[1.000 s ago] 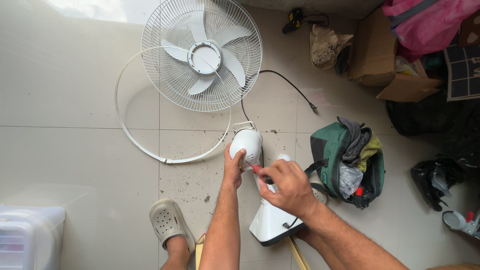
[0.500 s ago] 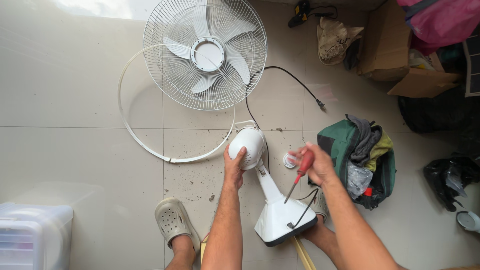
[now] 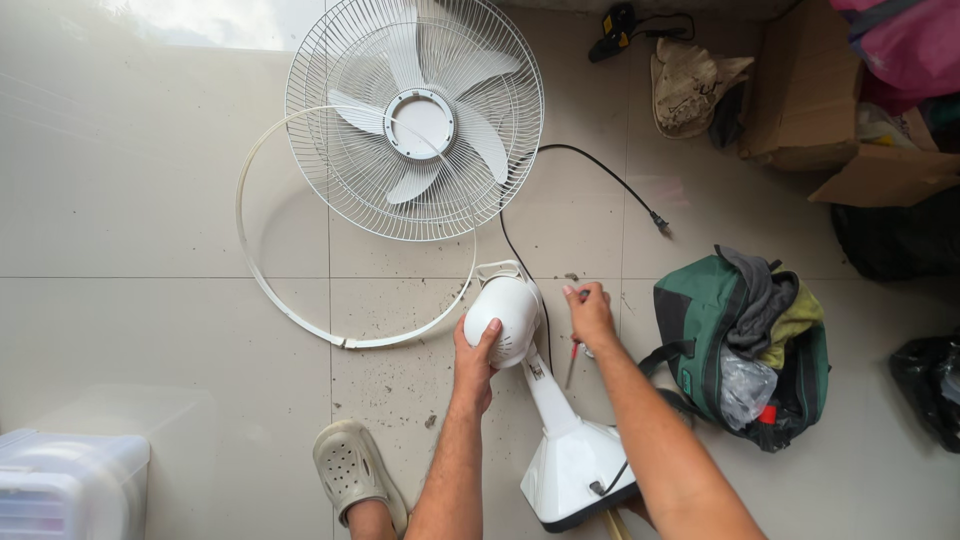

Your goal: The person uses a red screwdriver to unscrew and remove the back cover of a white fan motor housing. They then attempt to reattach the cover, repeatedly adjusting its position and using the screwdriver to tighten the screw.

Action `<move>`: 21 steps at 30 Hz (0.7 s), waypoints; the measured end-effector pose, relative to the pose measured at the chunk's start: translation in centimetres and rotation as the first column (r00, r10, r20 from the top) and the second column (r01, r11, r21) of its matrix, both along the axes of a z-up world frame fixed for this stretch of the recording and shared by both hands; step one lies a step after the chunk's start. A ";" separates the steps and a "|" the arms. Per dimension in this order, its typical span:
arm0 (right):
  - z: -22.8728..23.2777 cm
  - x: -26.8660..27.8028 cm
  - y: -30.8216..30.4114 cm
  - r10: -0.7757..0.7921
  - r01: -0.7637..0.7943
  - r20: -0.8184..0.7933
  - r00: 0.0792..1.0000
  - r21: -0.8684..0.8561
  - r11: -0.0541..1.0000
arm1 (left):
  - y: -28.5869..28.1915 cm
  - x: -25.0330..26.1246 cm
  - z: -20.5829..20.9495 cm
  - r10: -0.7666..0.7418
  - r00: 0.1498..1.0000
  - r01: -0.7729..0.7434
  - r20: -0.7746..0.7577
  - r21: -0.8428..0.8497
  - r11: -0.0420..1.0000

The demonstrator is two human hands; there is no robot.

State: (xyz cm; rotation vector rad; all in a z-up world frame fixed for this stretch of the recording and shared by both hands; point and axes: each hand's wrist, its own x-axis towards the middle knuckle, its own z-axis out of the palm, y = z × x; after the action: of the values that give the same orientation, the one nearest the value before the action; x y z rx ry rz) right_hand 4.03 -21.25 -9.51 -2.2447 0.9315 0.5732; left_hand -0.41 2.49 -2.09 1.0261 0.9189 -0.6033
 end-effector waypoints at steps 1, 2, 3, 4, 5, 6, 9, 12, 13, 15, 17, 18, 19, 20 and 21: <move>-0.5 -0.2 0.4 0.014 -0.014 -0.008 1.000 -0.003 1.000 | 0.0 0.0 0.1 -0.006 1.000 0.006 -0.008 0.003 1.000; -0.9 -0.2 0.9 0.042 -0.042 0.001 0.999 -0.005 0.999 | 0.0 0.0 0.2 -0.010 1.000 0.010 -0.013 0.007 1.000; -1.3 -0.5 1.1 0.118 -0.116 0.049 0.992 -0.037 0.993 | 0.0 0.1 0.3 -0.013 1.000 0.014 -0.018 0.012 1.000; -1.6 -1.0 1.1 0.157 -0.150 0.078 0.985 -0.083 0.985 | 0.0 0.1 0.3 -0.017 1.000 0.018 -0.026 0.014 1.000; -1.6 -1.4 1.2 0.196 -0.182 0.105 0.975 -0.130 0.975 | 0.0 0.0 0.2 -0.021 0.999 0.022 -0.034 0.017 1.000; -1.5 -1.5 1.4 0.237 -0.212 0.129 0.963 -0.178 0.961 | -0.1 0.0 0.1 -0.025 0.999 0.026 -0.042 0.019 0.999; 0.2 -1.8 2.6 0.351 -0.292 0.114 0.930 -0.355 0.888 | -0.2 -0.1 -0.2 -0.006 1.000 0.006 -0.005 0.018 1.000; 3.2 -4.8 5.0 0.097 -0.141 0.282 0.955 0.140 0.980 | 0.0 -0.2 -0.1 0.008 1.000 -0.008 0.009 0.005 1.000; 4.3 -6.0 6.1 0.117 -0.195 0.337 0.934 0.206 0.959 | 0.1 0.1 0.1 0.029 0.999 -0.029 0.020 -0.003 1.000; 6.9 -7.4 8.3 0.200 -0.294 0.372 0.906 0.217 0.931 | 0.1 0.0 0.4 0.063 0.997 -0.063 0.034 -0.025 0.998; 9.5 -8.5 10.5 0.339 -0.396 0.334 0.880 0.118 0.910 | -0.1 0.2 0.7 0.061 0.997 -0.060 0.044 -0.022 0.998; 10.2 -8.0 11.0 0.293 -0.325 0.225 0.929 0.124 0.938 | -0.1 0.0 0.8 0.058 0.997 -0.057 0.045 -0.019 0.998; 10.6 -7.3 11.3 0.239 -0.252 0.114 0.964 0.119 0.960 | -0.2 -0.1 0.8 0.031 0.998 -0.031 0.046 0.004 1.000; 10.7 -6.8 11.6 0.176 -0.175 0.004 0.984 0.105 0.979 | -0.1 -0.3 0.6 0.000 0.999 -0.001 0.047 0.027 1.000; 10.7 -6.4 11.9 0.180 -0.177 -0.023 0.983 0.106 0.979 | -0.1 -0.4 0.4 -0.031 0.998 0.028 0.048 0.050 0.998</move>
State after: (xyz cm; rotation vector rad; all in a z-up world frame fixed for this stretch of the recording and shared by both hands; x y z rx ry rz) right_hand -2.40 -9.31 1.14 -2.2439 0.7030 0.7235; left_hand -0.83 2.37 -1.68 1.0958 0.8808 -0.5801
